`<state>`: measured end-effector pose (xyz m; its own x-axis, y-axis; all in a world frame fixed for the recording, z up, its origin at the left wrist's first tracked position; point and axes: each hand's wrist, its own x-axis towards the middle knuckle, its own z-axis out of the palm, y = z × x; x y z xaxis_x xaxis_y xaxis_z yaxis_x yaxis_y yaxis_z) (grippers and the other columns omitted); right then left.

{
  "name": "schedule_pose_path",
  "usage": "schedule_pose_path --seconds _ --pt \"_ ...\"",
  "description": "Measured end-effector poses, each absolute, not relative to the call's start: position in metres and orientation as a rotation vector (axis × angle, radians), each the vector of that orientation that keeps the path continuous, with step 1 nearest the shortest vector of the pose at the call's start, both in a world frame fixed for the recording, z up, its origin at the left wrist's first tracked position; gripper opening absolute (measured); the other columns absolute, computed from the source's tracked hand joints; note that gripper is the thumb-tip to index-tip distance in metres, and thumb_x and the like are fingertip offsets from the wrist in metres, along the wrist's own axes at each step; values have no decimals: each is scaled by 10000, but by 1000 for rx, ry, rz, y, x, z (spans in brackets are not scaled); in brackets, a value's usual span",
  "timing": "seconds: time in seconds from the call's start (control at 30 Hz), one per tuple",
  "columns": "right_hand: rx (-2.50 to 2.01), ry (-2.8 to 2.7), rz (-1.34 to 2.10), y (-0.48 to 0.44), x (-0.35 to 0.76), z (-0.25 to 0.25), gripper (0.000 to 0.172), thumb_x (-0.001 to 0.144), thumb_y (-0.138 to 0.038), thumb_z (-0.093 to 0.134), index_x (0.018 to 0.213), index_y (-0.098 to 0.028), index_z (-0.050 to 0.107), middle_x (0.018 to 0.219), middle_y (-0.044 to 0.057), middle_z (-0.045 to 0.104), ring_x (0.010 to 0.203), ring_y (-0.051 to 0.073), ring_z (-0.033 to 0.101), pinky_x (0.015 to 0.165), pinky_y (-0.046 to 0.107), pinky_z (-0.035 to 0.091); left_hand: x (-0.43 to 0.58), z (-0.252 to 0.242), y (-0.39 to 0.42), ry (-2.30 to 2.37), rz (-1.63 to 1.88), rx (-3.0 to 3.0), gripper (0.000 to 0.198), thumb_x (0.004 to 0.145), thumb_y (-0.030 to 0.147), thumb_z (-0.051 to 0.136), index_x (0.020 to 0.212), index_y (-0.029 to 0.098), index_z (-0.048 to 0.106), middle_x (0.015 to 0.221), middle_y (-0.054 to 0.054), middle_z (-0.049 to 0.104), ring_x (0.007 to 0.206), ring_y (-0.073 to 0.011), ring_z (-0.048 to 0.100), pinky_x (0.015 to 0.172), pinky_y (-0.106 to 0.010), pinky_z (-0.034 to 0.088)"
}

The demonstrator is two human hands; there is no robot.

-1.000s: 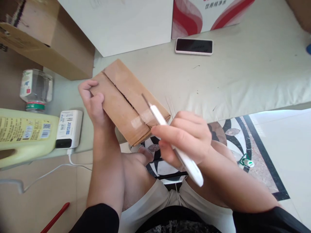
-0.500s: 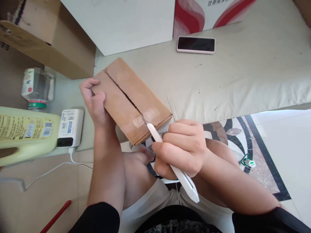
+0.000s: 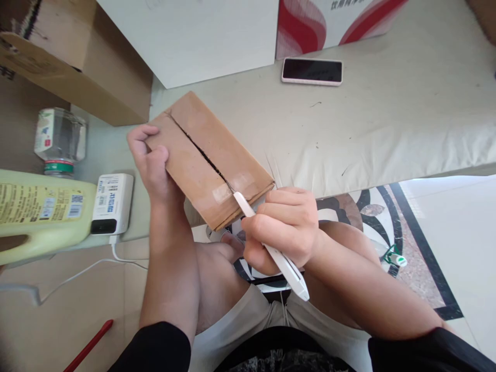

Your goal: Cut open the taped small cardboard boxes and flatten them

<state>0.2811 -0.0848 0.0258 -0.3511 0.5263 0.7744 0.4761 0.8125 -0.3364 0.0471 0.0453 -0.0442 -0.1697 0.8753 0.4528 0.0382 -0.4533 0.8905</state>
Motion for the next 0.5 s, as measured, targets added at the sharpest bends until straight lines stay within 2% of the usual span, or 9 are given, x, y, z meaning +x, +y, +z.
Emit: schedule_pose_path --seconds 0.23,0.5 --pt "-786 -1936 228 -85 280 28 235 675 -27 521 779 -237 533 539 -44 486 437 114 375 440 278 330 49 -42 43 1058 1700 1432 457 765 580 721 1041 268 532 982 -33 515 919 -204 563 810 -343 481" --pt "-865 -1593 474 -85 274 19 145 706 -85 530 757 -213 574 534 -52 505 406 77 423 413 233 327 51 -39 42 1097 1697 1418 430 772 569 707 1030 269 538 979 -33 523 932 -209 582 826 -354 498"
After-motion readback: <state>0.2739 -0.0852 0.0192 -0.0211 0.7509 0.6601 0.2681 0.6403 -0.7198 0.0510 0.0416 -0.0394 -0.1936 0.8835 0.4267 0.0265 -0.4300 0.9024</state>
